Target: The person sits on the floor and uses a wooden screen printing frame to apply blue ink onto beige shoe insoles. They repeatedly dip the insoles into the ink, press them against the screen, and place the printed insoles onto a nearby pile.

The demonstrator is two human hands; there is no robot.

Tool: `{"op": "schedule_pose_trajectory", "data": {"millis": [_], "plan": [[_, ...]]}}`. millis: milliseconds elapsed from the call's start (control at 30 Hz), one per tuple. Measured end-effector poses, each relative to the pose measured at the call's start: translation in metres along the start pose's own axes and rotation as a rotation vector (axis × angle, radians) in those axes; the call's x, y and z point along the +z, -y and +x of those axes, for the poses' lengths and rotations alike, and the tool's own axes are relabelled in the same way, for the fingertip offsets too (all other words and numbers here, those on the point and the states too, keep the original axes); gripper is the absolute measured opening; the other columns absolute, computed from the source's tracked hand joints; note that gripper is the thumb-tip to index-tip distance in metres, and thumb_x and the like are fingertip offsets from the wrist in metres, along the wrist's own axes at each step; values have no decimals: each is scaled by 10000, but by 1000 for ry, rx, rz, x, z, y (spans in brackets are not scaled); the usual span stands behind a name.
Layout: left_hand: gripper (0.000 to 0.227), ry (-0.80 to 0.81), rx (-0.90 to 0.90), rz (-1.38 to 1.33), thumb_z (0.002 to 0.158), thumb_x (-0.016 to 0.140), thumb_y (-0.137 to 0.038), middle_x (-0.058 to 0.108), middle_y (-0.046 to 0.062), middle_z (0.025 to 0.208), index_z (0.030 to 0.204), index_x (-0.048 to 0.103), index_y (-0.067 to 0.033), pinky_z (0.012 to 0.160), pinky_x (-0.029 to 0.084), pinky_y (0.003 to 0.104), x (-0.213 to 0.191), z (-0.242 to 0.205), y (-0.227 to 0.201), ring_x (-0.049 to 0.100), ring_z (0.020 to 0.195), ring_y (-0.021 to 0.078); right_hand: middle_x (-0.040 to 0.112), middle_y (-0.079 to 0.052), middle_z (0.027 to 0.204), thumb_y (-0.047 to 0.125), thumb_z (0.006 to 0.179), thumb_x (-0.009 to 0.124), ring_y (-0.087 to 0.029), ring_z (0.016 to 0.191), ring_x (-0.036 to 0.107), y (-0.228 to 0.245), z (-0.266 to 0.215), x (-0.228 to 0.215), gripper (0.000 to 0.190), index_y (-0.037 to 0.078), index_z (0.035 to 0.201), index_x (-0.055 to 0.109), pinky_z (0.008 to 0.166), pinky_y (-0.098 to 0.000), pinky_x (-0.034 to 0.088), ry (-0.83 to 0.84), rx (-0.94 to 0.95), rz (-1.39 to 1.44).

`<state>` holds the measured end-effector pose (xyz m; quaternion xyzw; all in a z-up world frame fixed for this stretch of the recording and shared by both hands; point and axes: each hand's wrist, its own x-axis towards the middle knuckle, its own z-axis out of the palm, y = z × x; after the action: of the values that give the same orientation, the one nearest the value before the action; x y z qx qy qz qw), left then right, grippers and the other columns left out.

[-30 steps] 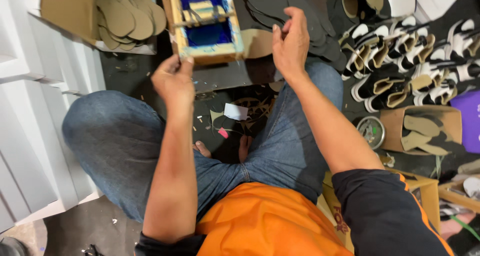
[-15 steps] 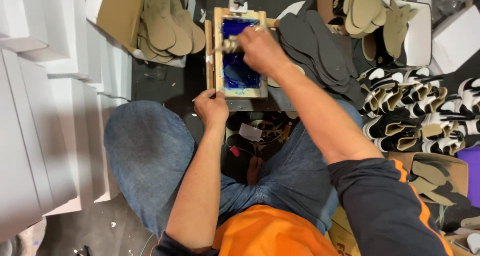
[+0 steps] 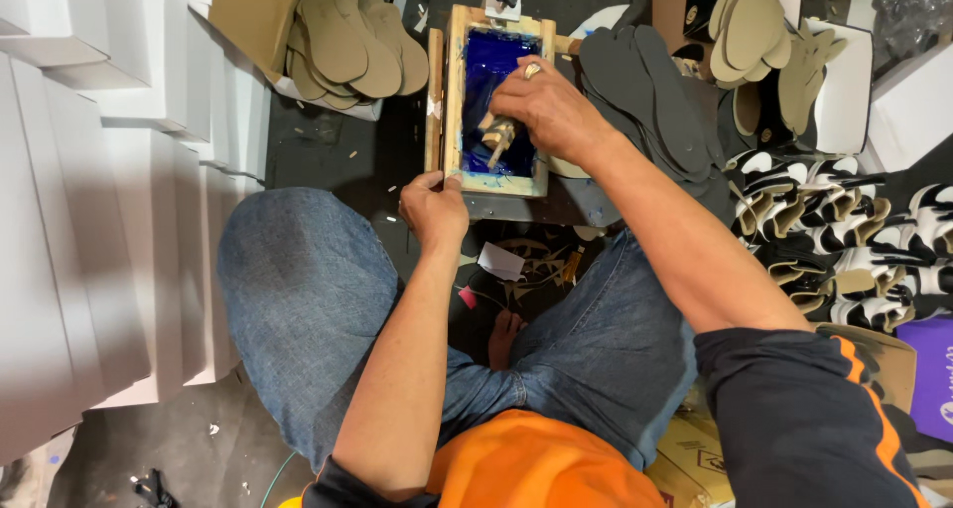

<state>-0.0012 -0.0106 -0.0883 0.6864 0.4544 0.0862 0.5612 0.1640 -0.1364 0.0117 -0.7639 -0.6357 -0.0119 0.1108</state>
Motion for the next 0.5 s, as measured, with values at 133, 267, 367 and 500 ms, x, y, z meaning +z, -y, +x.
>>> {"op": "schedule_pose_trajectory", "data": {"millis": [133, 267, 367, 500], "plan": [[130, 0, 29, -27, 812, 780, -216, 783, 44, 793, 837, 798, -90, 732, 540, 374, 2, 2, 2, 714, 753, 199, 661, -29, 990, -212, 865, 648, -303, 977, 559, 12, 6, 12, 306, 82, 951, 655, 1106, -586, 320, -41, -85, -4], [116, -1, 24, -75, 826, 774, -174, 757, 27, 758, 830, 782, -59, 718, 537, 360, 6, 3, 8, 685, 742, 159, 628, 11, 893, -199, 732, 725, -282, 906, 553, 15, 14, 17, 368, 119, 915, 713, 1030, -494, 337, -29, -104, -33], [110, -19, 18, -68, 818, 777, -170, 726, 5, 729, 800, 767, -62, 712, 529, 347, 8, 3, 9, 652, 723, 143, 536, 27, 728, -83, 797, 790, -261, 843, 507, 13, 19, 19, 243, 140, 814, 693, 982, -473, 363, 32, -110, -86], [148, -1, -11, -84, 811, 796, -180, 774, 6, 807, 910, 808, -70, 732, 556, 330, 10, 6, 12, 691, 782, 124, 467, 37, 677, -36, 854, 802, -258, 829, 487, 5, 16, 6, 287, 160, 722, 640, 939, -460, 361, 149, -163, -140]]}}
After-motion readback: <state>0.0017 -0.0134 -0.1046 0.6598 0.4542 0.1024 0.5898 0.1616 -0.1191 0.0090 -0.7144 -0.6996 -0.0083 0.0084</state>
